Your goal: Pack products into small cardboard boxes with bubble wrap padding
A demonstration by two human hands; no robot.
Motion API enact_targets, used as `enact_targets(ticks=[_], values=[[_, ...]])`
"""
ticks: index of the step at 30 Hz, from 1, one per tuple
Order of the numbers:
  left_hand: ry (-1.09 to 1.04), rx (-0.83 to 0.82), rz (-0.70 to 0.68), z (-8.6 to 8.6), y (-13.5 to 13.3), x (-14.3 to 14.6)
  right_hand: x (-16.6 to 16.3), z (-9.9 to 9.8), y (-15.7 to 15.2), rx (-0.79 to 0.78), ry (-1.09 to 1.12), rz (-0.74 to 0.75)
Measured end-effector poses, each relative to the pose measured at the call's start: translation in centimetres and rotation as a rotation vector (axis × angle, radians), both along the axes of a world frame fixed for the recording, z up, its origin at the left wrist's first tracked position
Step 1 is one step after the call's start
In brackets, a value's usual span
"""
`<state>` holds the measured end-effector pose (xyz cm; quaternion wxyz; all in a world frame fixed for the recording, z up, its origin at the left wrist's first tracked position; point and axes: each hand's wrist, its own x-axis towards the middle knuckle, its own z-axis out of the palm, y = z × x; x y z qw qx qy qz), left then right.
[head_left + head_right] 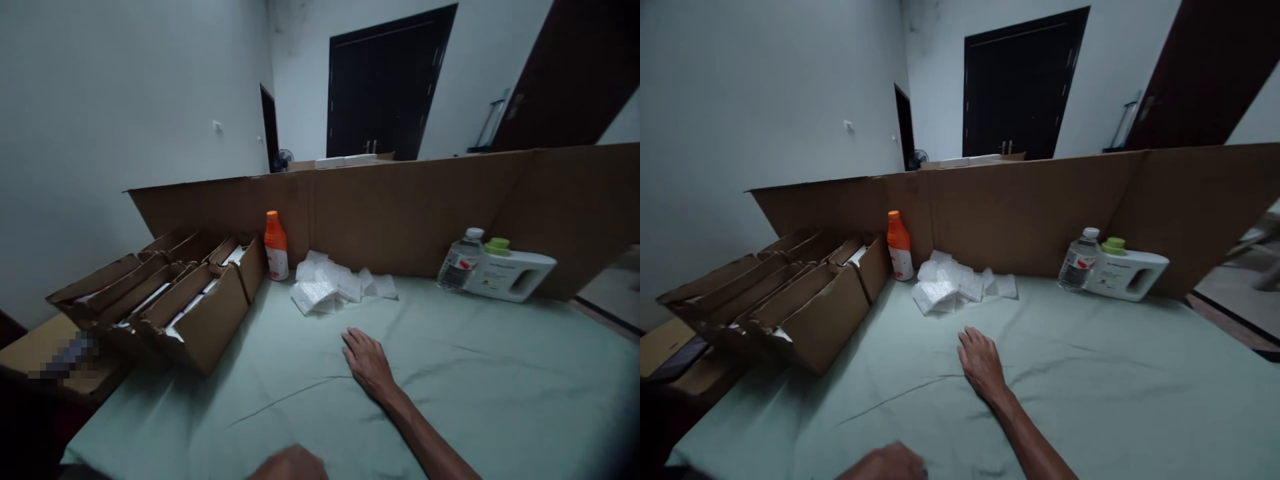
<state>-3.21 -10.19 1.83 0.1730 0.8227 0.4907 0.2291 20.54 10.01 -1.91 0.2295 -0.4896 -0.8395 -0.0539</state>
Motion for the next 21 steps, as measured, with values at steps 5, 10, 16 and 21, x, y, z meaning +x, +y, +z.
enact_targets(ticks=[5,10,16,21], values=[[0.045,0.409,0.401,10.6,1.7,-8.9,0.2,-0.3,0.2,0.047,0.029,0.017],[0.399,0.393,0.931,16.4,6.6,-14.2,0.3,0.0,0.1,0.016,0.078,0.023],[0.369,0.112,0.967,14.9,6.5,-14.8,0.3,0.2,0.0,-0.014,0.12,0.021],[0.298,0.452,0.578,13.3,2.2,-12.8,0.3,0.7,-0.2,-0.03,0.12,0.026]])
